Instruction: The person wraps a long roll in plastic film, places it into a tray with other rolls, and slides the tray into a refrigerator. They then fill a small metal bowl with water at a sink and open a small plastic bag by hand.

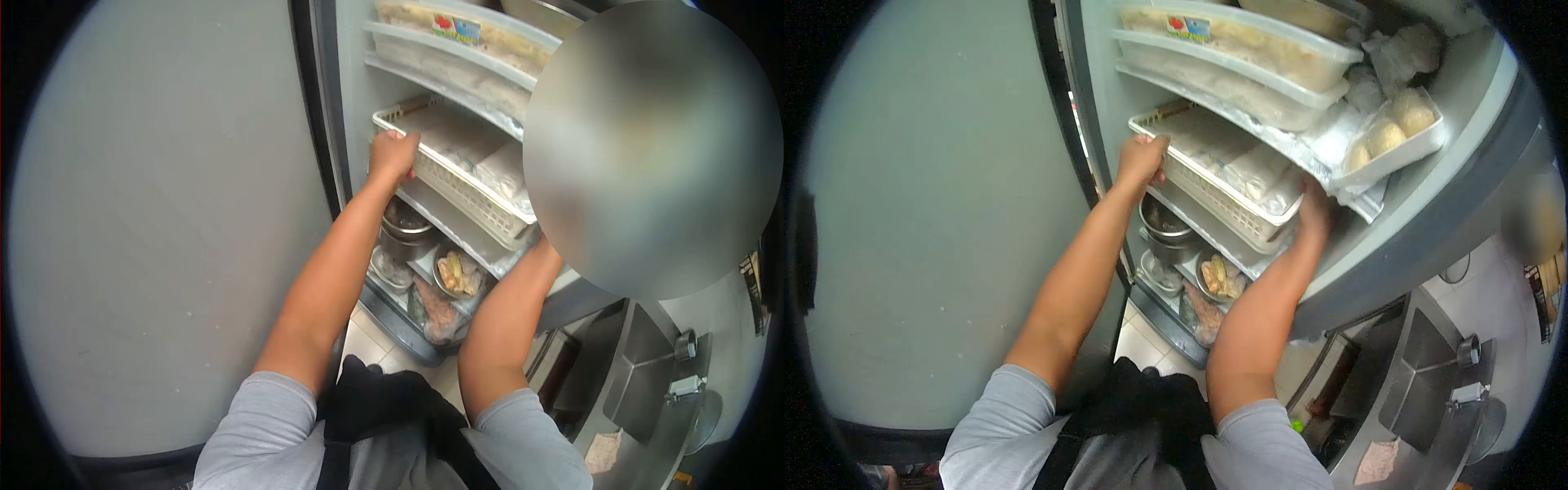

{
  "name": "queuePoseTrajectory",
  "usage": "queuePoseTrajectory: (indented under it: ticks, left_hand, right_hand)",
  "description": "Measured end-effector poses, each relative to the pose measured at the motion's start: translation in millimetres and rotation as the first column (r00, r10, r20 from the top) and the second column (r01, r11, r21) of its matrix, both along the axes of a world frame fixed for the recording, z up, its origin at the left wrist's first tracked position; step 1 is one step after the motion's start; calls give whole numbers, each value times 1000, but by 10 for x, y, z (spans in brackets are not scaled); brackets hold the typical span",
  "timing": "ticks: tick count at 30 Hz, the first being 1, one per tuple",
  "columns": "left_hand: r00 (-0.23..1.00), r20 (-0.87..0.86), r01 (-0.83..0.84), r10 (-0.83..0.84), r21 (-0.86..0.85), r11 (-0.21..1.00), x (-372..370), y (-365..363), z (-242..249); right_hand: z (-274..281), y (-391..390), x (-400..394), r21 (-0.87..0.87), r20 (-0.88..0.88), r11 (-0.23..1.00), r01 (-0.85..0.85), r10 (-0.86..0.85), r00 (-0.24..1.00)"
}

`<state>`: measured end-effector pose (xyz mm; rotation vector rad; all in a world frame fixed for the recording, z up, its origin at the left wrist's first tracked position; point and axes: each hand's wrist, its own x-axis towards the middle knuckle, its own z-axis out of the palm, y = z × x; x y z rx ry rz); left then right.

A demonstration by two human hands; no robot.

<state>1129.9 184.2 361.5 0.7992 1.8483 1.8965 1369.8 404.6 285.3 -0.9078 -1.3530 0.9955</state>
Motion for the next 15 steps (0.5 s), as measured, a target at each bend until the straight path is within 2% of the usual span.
queuePoseTrajectory:
  ticks: [1, 3, 4, 5, 6, 7, 9, 10, 12, 15]
  left_hand:
    - [1000, -26, -14, 14, 14, 1000, 23, 6, -25]
    - [998, -52, -43, 45, 40, 998, 12, 79, -129]
    - [996, -61, -63, 66, 53, 997, 9, 96, -152]
    - [993, -72, -85, 90, 68, 994, -4, 114, -149]
    - [961, -223, -155, 161, 45, 987, -120, 233, -297]
    - [961, -224, -155, 162, 47, 987, -138, 248, -322]
    - [960, -228, -183, 161, -78, 980, -148, 266, -358]
    - [962, -224, -180, 159, -78, 980, -128, 247, -357]
    - [956, -263, -147, 127, -58, 987, -63, 173, -308]
    - [924, -351, -208, 154, -123, 970, 218, -107, -61]
  right_hand:
    - [10, 18, 67, 188, 305, 976, 109, -164, 938]
    - [125, -143, 119, 136, 486, 950, 283, -313, 816]
    - [109, -145, 124, 137, 490, 950, 282, -313, 814]
    - [125, -172, 113, 231, 538, 917, 324, -398, 743]
    - [121, -183, 108, 325, 573, 877, 355, -481, 663]
    - [214, -313, 92, 325, 571, 876, 355, -482, 664]
    - [407, -649, 79, 381, 863, 889, 254, -440, 247]
    - [468, -820, 83, 383, 864, 888, 254, -441, 242]
    - [540, -1173, 94, 441, 681, 838, 323, -546, 487]
    - [671, -1760, 58, 470, 253, 757, 453, -608, 753]
